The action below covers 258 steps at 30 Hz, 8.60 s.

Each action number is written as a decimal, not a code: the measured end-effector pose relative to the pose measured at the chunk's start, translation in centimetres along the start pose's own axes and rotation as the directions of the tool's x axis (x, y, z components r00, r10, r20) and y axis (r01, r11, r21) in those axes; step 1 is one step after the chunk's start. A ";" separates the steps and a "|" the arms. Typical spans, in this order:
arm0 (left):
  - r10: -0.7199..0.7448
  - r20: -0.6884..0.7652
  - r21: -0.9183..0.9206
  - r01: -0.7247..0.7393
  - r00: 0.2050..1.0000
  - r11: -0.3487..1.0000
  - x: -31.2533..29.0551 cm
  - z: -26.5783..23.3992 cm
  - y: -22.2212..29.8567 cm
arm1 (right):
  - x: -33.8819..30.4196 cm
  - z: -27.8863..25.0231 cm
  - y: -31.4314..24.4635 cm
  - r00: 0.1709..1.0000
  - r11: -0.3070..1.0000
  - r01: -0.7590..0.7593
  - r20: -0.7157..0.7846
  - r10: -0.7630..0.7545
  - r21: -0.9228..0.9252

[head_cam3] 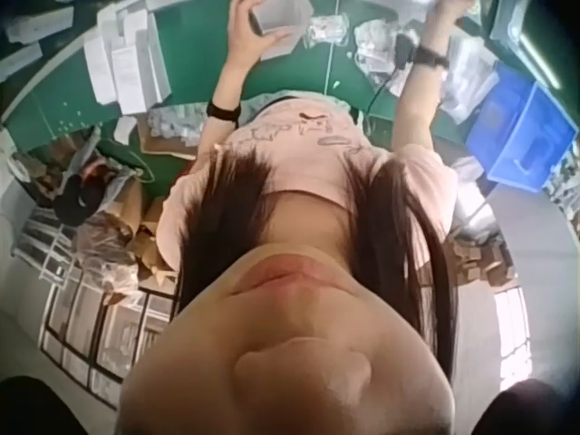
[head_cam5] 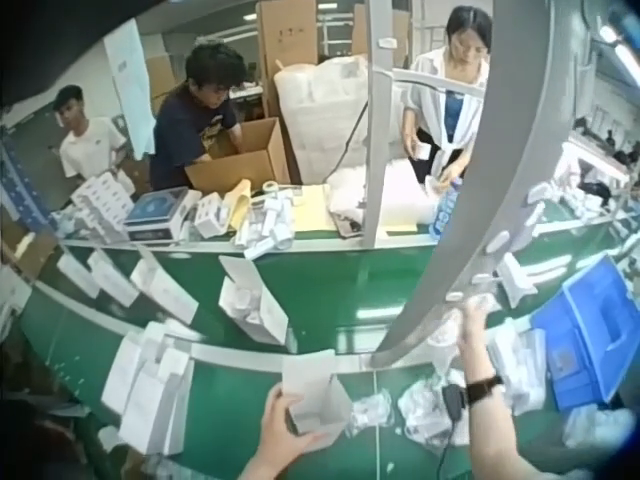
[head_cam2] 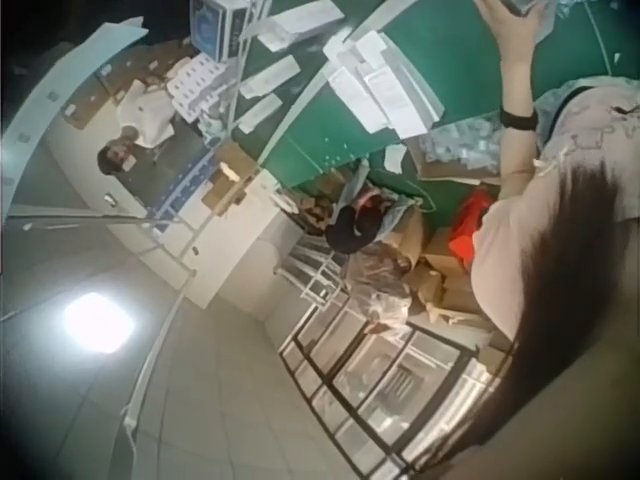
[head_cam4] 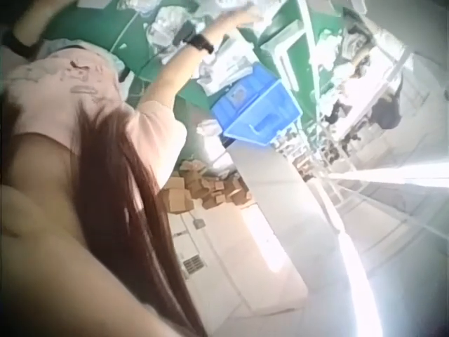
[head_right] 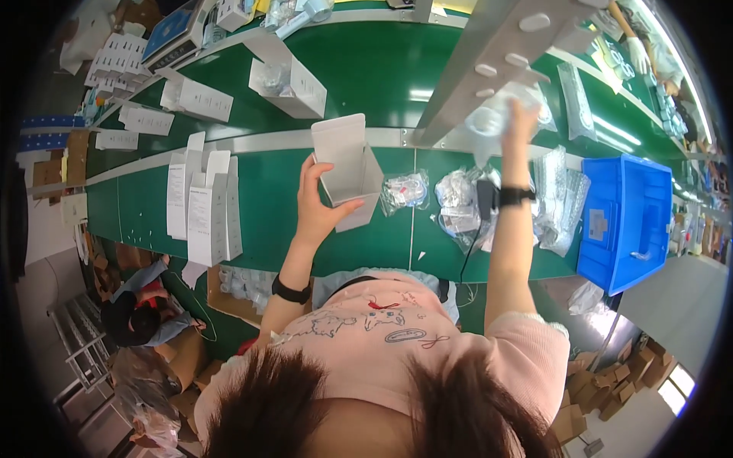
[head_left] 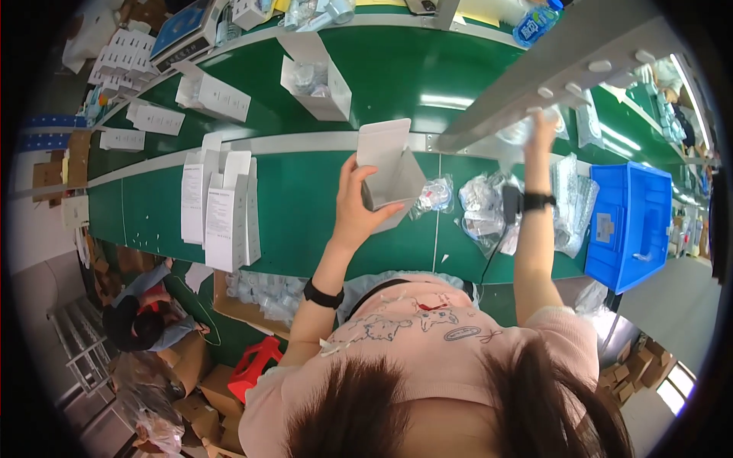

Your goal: Packing small electronic components into white cardboard boxes on an assembly line.

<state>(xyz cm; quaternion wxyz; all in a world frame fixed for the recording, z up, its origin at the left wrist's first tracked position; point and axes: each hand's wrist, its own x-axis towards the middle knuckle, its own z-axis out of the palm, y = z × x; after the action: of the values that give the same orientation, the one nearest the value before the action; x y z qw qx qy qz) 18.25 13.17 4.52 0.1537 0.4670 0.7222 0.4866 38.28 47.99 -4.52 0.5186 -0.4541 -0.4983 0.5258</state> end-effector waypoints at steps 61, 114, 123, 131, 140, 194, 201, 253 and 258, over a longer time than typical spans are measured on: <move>0.156 -0.302 0.487 0.012 0.940 0.873 -7.3 -11.8 2.0 | -31.4 6.7 -12.8 0.439 0.726 0.683 0.838 -0.324 -0.077; 0.037 0.075 -0.055 -0.033 0.997 0.998 1.5 3.8 3.1 | 3.0 11.5 -0.8 0.714 0.543 0.476 0.664 0.220 -0.692; 0.098 -0.104 -0.155 -0.114 0.990 0.981 -2.7 6.8 2.0 | -13.0 -5.0 -11.8 0.984 0.940 0.044 -0.180 0.019 0.339; -0.014 -0.254 -0.146 -0.024 0.967 0.989 -4.5 7.7 2.9 | -24.0 4.9 -13.6 0.788 0.756 0.612 0.093 -0.609 -0.232; 0.083 -0.169 0.314 -0.026 0.982 0.949 -7.1 7.2 4.5 | -25.9 5.7 -19.9 0.985 0.869 0.141 0.021 -0.171 0.475; -0.239 -0.041 0.872 0.151 0.970 0.466 -6.9 -17.1 -12.8 | -25.7 11.7 -6.0 0.494 0.994 -0.078 0.863 0.104 -0.076; -0.258 0.030 0.796 0.133 0.966 0.591 -7.4 -8.9 -6.8 | -16.0 25.8 -5.2 0.672 0.978 0.208 0.728 -0.138 -0.007; -0.229 -0.093 -0.074 0.222 0.969 0.972 0.2 -8.1 -5.0 | -16.1 25.5 -12.9 0.945 0.882 -0.073 0.316 -0.088 0.465; -0.203 -0.253 -0.251 0.138 0.946 0.958 -1.1 -5.0 -4.0 | -23.7 22.6 -12.3 0.854 0.848 0.515 0.163 -0.494 -0.125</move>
<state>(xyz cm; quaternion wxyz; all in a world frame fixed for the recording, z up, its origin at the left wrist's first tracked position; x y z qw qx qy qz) 13.33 9.07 3.26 0.1461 0.3088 0.7132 0.6120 18.17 22.67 8.86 0.5672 -0.3143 -0.6731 0.3555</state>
